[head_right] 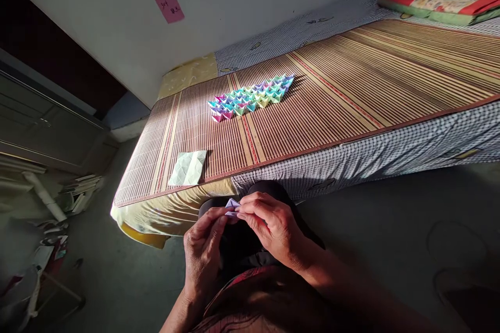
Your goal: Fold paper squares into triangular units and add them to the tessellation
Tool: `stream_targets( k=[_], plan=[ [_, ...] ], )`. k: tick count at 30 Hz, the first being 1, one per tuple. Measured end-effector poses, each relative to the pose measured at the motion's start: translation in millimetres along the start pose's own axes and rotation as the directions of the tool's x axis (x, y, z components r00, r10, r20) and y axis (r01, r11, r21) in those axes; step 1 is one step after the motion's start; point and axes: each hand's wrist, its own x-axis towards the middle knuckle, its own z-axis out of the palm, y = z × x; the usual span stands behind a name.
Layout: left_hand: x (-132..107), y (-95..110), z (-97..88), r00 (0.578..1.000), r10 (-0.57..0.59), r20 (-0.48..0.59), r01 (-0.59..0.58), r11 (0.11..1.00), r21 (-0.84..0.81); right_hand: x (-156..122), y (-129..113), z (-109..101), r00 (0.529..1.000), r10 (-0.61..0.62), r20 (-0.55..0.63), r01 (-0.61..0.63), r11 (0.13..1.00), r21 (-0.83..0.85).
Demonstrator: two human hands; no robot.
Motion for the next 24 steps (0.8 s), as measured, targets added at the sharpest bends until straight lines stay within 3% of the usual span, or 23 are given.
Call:
stream_targets(
  k=[7,11,19,24],
  plan=[
    [-1,-3,5.3,0.995,0.025,-0.097,-0.026,1.000,-0.012,5,-7,3,0.995,0.083,-0.062,-0.081,0.996,0.041],
    [-1,-3,8.2,0.992,-0.036,-0.119,0.030,0.998,-0.047,4,-8,5,0.990,0.114,-0.082,-0.112,0.993,0.032],
    [-2,-1,7.8,0.991,-0.088,-0.097,0.088,0.996,0.001,-3,-7,7,0.984,0.174,-0.048,-0.174,0.985,0.003],
    [1,3,9.1,0.992,-0.038,-0.123,0.040,0.999,0.007,-5,-7,8,0.979,0.206,-0.012,-0.206,0.979,0.006]
  ],
)
